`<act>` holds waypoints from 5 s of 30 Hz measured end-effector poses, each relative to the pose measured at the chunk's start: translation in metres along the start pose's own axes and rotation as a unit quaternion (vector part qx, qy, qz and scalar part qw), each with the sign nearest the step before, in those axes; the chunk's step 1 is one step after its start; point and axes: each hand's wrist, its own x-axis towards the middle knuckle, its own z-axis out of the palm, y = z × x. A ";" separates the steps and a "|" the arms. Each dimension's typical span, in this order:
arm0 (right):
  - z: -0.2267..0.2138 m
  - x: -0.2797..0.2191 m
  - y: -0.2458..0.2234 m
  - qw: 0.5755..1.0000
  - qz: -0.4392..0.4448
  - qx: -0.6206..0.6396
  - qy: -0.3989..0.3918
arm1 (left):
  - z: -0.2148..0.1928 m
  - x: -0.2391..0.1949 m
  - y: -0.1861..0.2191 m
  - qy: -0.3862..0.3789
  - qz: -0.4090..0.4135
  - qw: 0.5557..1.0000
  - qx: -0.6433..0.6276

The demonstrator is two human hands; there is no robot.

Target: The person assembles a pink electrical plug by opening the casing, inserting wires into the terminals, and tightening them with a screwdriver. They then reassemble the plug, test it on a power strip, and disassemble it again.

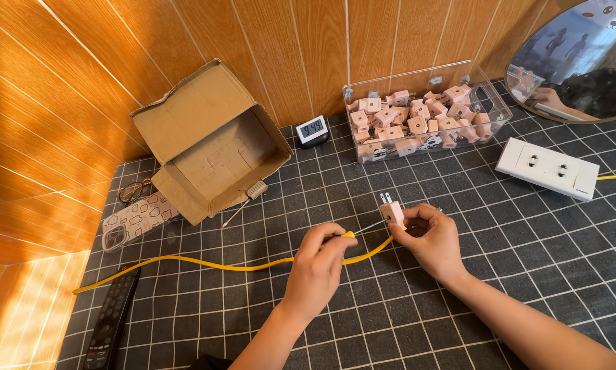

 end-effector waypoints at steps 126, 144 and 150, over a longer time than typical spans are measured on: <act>-0.209 0.107 0.056 0.886 0.033 -0.459 0.061 | 0.006 0.000 0.015 0.031 -0.110 0.967 -0.229; -0.065 0.021 -0.021 0.877 -0.141 -0.340 -0.309 | 0.009 -0.001 0.002 0.003 -0.184 0.961 -0.205; -0.036 0.001 -0.018 0.889 -0.166 -0.277 -0.325 | 0.020 -0.009 -0.011 -0.028 -0.158 0.979 -0.125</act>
